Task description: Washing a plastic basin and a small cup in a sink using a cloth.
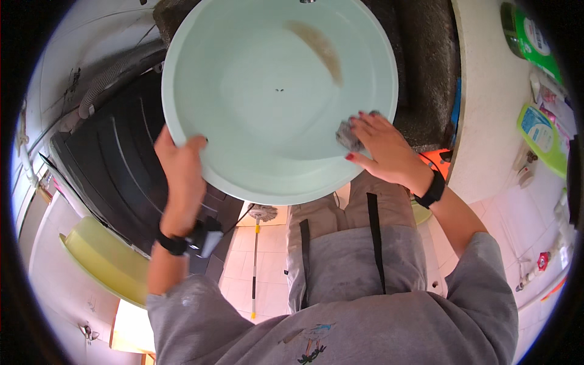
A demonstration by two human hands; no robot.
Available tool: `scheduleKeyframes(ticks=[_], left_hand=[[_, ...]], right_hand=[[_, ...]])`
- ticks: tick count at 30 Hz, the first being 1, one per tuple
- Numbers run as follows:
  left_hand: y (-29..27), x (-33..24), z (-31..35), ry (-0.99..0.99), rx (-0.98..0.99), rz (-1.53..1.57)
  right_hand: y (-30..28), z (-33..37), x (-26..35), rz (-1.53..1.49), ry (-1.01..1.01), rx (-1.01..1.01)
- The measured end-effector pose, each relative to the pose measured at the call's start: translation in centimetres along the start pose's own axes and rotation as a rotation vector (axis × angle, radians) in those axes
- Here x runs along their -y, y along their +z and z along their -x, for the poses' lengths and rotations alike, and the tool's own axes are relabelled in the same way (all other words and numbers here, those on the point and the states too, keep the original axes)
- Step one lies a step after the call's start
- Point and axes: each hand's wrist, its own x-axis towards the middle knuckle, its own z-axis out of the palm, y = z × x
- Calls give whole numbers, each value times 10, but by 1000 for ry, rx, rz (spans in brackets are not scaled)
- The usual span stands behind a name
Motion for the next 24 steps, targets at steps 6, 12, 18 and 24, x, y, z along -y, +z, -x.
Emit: scheduleKeyframes(ticks=[6, 12, 18, 24], left_hand=[[26, 22, 61, -2, -280, 218], [23, 30, 88, 0, -462, 244], [38, 34, 98, 38, -471, 383], [27, 47, 106, 63, -565, 334]], right_hand=[[47, -68, 79, -490, 65, 131], [28, -53, 101, -575, -15, 249], [37, -96, 59, -272, 207, 564], [27, -39, 89, -423, -212, 240]])
